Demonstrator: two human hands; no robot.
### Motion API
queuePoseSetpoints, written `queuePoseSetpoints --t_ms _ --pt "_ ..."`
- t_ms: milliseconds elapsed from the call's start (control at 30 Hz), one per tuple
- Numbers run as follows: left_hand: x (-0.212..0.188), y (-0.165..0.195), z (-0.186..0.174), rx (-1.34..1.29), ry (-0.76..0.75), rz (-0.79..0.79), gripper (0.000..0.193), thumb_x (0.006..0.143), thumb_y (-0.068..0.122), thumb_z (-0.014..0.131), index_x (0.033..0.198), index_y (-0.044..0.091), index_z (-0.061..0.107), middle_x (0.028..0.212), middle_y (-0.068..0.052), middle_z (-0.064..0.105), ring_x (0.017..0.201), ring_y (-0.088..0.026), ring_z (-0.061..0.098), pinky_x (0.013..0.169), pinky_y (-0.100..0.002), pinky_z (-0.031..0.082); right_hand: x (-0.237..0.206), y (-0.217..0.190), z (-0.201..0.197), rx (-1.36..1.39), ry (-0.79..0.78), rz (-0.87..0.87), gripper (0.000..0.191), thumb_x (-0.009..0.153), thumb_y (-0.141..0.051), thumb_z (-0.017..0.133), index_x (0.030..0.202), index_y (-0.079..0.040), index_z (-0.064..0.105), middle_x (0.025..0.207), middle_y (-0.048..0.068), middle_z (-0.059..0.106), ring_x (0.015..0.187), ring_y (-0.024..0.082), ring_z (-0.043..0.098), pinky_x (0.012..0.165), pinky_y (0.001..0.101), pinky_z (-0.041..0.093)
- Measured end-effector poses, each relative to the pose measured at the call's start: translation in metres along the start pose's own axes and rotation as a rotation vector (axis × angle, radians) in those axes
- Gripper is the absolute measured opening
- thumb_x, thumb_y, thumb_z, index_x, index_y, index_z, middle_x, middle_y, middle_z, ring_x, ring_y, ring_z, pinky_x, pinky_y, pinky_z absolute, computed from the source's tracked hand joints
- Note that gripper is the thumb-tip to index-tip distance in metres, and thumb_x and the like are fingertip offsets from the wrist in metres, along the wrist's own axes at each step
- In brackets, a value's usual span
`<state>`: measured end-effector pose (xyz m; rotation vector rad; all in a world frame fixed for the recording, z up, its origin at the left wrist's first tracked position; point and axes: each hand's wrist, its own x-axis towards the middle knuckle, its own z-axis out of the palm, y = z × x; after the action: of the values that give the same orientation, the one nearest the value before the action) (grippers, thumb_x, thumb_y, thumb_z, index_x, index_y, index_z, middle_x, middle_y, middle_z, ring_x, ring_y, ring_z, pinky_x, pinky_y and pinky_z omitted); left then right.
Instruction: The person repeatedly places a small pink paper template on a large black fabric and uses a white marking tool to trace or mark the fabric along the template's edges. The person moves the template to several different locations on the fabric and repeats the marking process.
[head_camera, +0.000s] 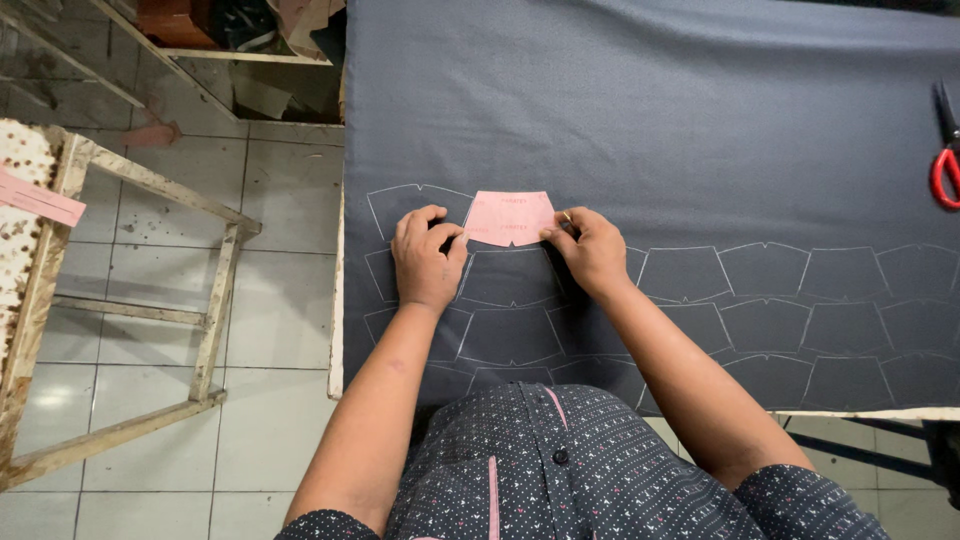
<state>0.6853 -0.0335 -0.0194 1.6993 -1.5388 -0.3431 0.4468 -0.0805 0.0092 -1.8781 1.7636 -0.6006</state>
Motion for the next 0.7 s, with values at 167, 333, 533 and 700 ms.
queuePoseSetpoints --t_ms 167,333,533,700 --pt "0.0001 -0.0005 0.0009 0.003 0.002 0.004 0.007 0.083 0.019 0.079 0.086 0.014 0.075 0.124 -0.002 0.064 0.127 -0.028 0.054 0.106 -0.047 0.042 0.0011 -0.0007 -0.0008 -0.018 -0.007 0.009 0.033 0.086 -0.034 0.081 0.102 -0.006 0.074 0.090 0.009 0.073 0.078 0.022 0.070 0.070 0.0362 0.053" --pt "0.0006 -0.0001 0.0020 0.024 -0.002 0.001 0.006 0.083 0.019 0.079 0.086 0.015 0.075 0.124 -0.001 0.064 0.127 -0.028 0.053 0.106 -0.047 0.041 0.0018 -0.0011 -0.0012 -0.019 0.000 -0.002 0.034 0.086 -0.035 0.081 0.100 -0.005 0.073 0.088 0.009 0.072 0.076 0.022 0.069 0.068 0.0364 0.053" --pt "0.0011 -0.0004 0.0019 0.030 0.003 0.004 0.007 0.084 0.021 0.078 0.086 0.015 0.075 0.124 -0.001 0.064 0.127 -0.028 0.053 0.105 -0.047 0.041 0.0034 -0.0006 0.0003 -0.034 -0.007 -0.006 0.034 0.086 -0.036 0.081 0.098 -0.005 0.073 0.089 0.009 0.072 0.077 0.023 0.069 0.068 0.0374 0.052" --pt "0.0009 -0.0006 0.0021 0.029 0.002 0.000 0.007 0.085 0.021 0.078 0.087 0.015 0.075 0.124 -0.001 0.063 0.127 -0.028 0.053 0.106 -0.048 0.040 0.0028 0.0006 0.0020 -0.056 -0.003 -0.017 0.033 0.087 -0.036 0.081 0.093 -0.005 0.071 0.085 0.009 0.069 0.074 0.024 0.066 0.067 0.0391 0.051"
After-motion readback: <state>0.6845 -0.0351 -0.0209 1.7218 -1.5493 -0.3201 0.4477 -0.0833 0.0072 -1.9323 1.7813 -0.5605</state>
